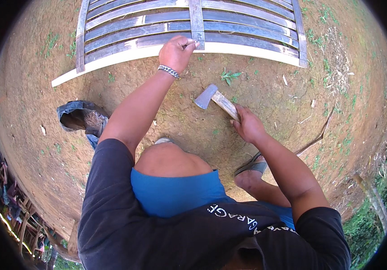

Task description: The person builds a bamboo structure, taking wooden planks and nailing them to the bamboo frame using a small axe as a hammer.

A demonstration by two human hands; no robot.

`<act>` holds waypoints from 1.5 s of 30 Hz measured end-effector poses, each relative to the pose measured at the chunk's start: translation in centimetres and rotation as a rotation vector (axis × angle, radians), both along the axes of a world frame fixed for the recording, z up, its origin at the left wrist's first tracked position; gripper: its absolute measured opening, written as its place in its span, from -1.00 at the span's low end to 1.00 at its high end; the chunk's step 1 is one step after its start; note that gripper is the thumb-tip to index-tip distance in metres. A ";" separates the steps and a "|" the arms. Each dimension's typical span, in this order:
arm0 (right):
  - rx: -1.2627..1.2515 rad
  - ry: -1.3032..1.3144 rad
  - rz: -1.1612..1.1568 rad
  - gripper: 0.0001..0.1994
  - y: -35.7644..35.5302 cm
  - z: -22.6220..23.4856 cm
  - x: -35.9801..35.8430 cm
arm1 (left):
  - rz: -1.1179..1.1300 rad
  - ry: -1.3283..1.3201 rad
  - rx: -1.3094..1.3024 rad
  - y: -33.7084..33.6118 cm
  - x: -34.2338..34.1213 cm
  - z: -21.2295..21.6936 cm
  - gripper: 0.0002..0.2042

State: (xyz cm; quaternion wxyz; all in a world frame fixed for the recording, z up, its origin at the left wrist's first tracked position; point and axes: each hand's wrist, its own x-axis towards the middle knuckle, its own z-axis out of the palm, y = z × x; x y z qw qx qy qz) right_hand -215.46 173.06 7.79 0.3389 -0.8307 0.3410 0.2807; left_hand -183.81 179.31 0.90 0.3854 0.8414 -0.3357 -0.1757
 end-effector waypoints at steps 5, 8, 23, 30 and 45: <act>-0.003 -0.036 0.011 -0.40 -0.1 -0.9 -0.4 | 0.036 -0.008 -0.049 0.0 -0.6 -0.3 -0.79; -0.005 -0.054 0.006 -0.41 0.0 -0.8 -0.6 | 0.042 -0.031 -0.050 -0.1 -1.0 -0.4 -0.80; 0.092 -0.655 -0.292 -0.63 -0.9 4.5 9.8 | 0.105 -0.157 -0.203 -0.2 -1.8 -0.7 -0.89; -0.143 -0.211 -0.125 -0.54 -3.6 2.6 11.7 | 0.087 -0.217 -0.230 -0.2 -1.9 -1.0 -0.91; -0.130 -0.441 -0.177 -0.57 -3.6 3.7 12.6 | 0.082 -0.270 -0.233 0.1 -1.7 -1.8 -0.92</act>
